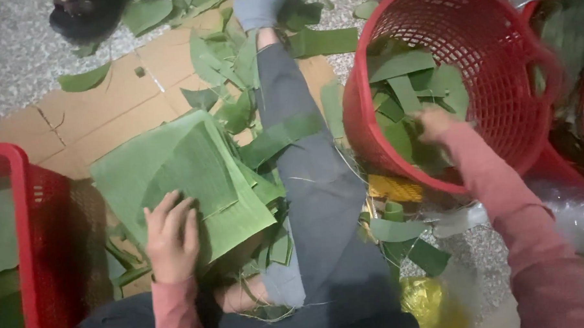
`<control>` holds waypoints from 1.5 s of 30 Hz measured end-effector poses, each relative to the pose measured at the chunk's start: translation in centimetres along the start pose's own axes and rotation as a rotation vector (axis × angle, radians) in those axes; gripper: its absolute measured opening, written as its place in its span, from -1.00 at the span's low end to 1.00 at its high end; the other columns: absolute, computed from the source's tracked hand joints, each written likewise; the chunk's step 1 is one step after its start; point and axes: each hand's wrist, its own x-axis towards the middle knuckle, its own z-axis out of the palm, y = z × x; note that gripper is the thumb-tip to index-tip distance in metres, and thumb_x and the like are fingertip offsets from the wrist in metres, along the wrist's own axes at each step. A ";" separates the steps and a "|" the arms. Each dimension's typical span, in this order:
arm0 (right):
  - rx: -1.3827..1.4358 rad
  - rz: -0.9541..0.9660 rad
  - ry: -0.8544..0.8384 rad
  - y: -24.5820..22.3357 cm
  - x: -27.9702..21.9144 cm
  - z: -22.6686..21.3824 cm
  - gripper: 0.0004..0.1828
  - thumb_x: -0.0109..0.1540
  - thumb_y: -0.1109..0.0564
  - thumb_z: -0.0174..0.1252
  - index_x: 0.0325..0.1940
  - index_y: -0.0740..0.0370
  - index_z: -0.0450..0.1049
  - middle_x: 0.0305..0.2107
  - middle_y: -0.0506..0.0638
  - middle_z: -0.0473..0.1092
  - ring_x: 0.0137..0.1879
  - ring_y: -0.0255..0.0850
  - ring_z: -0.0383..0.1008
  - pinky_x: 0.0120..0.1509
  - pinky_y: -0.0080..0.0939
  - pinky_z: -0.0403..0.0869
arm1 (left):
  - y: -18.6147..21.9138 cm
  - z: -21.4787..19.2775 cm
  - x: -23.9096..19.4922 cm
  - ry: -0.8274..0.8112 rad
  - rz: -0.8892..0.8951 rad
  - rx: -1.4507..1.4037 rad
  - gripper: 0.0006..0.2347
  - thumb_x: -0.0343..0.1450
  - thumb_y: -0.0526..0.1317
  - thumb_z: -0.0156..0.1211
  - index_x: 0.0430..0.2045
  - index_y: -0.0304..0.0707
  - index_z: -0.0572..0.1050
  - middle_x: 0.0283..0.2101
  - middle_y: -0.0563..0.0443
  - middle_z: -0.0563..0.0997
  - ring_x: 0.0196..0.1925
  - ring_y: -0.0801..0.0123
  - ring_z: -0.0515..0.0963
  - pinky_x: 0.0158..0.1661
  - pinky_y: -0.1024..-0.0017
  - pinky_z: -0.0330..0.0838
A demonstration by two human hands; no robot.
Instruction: Sorting and stacking banana leaves into different piles and baskets while sitting on the floor.
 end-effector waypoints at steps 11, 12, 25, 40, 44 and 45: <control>1.088 0.302 0.236 -5.4 -6.3 -14.6 -0.81 0.27 0.32 0.21 -0.05 0.15 0.53 -0.20 -0.03 0.49 -0.08 -0.28 0.45 0.17 -0.23 0.49 | 5.0 -6.3 0.6 0.163 -0.068 -0.123 -0.80 0.42 -0.68 0.16 -0.09 -0.73 0.53 0.05 -0.52 0.60 0.16 -0.18 0.58 0.44 -0.15 0.28; 1.090 0.303 0.239 -5.1 -7.1 -14.7 -0.81 0.27 0.32 0.21 -0.05 0.15 0.53 -0.20 -0.03 0.49 -0.08 -0.28 0.45 0.17 -0.23 0.49 | 5.2 -6.3 0.2 0.163 -0.065 -0.123 -0.80 0.42 -0.68 0.16 -0.09 -0.73 0.53 0.05 -0.52 0.60 0.16 -0.18 0.58 0.44 -0.15 0.28; 1.528 0.015 0.791 6.3 -6.4 -12.4 -0.82 0.52 0.28 0.05 0.20 0.13 0.33 0.06 -0.11 0.30 0.22 -0.30 0.30 0.51 -0.22 0.30 | 11.4 -2.8 -4.2 0.058 -0.082 -0.370 -0.73 0.34 -0.58 0.15 -0.09 -0.56 0.52 0.03 -0.34 0.63 0.08 0.08 0.66 0.35 0.09 0.44; 1.161 -0.807 0.164 -28.1 -26.5 -21.2 -0.72 0.07 0.24 0.28 -0.13 0.27 0.61 0.01 0.08 0.58 0.02 -0.14 0.67 0.17 -0.22 0.59 | 19.0 0.1 -1.8 -0.566 -0.342 -1.965 -0.23 0.45 0.04 0.24 0.47 -0.25 -0.07 0.38 -0.33 0.26 0.42 -0.04 0.32 0.43 -0.04 0.22; 1.080 -0.434 0.613 -31.2 -27.0 -20.6 -0.54 -0.01 0.27 0.36 -0.04 0.42 0.48 0.07 0.27 0.44 0.17 0.03 0.51 0.28 -0.09 0.49 | 16.1 0.8 -4.0 -0.516 -0.492 -2.304 -0.25 0.46 0.15 -0.01 0.52 -0.19 -0.09 0.53 -0.30 0.07 0.55 0.03 0.12 0.51 0.07 0.00; 1.082 -0.454 0.605 -31.3 -26.9 -19.2 -0.54 -0.01 0.27 0.36 -0.04 0.42 0.48 0.07 0.27 0.44 0.17 0.03 0.51 0.28 -0.09 0.49 | 13.8 2.9 -7.4 -0.490 -0.489 -2.300 -0.25 0.46 0.15 -0.01 0.52 -0.19 -0.09 0.53 -0.30 0.07 0.55 0.03 0.12 0.51 0.07 0.00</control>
